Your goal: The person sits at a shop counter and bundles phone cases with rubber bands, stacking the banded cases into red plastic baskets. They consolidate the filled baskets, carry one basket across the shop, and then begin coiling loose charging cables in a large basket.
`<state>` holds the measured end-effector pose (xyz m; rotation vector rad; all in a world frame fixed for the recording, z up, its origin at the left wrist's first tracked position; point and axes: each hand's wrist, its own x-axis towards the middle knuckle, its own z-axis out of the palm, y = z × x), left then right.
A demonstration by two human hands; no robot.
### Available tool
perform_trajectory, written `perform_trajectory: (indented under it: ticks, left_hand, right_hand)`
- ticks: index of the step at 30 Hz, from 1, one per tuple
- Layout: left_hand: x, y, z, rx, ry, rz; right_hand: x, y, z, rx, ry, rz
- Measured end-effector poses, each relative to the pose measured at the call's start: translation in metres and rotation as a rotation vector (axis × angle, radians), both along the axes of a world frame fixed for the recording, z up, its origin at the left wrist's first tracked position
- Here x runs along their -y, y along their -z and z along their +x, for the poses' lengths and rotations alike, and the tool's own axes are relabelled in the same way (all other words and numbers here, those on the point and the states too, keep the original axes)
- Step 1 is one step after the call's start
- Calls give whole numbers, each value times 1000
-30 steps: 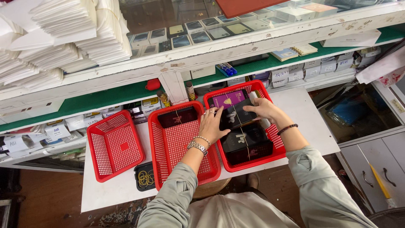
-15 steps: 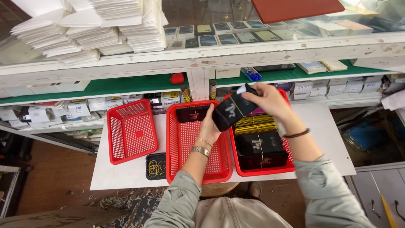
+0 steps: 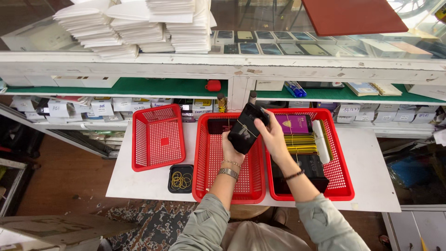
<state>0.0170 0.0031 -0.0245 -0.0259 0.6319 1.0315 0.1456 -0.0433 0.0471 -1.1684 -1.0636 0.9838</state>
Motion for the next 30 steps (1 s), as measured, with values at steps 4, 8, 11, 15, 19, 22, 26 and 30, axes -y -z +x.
perform_trajectory:
  ticks: [4,8,11,15,19,22,26,30]
  left_hand:
    - [3,-3,6,99,-19,-21]
    - [-4,-4,-4,74,-18,82]
    - [-7,0,-26,-263,2,-17]
    - [-8,7,-58,-634,233,-63]
    - [-14,4,-95,-746,558,210]
    - [-26,-10,-112,-1172,747,642]
    - [-43,-21,-124,-1637,725,996]
    - [-47,-9,-114,-1919,455,1259]
  right_hand:
    - [5,12,-13,162,-96,-70]
    - [16,-2,3,369,-57,3]
    - [-3,-31,42,518,-174,-124]
    - [-14,-26,37,678,-439,-630]
    - [-8,-8,22,347,-446,-748]
    - [-4,-5,19,366,-405,-656]
    - [-12,5,6,919,-335,-332]
    - [-29,37,-21,1433,-216,-152]
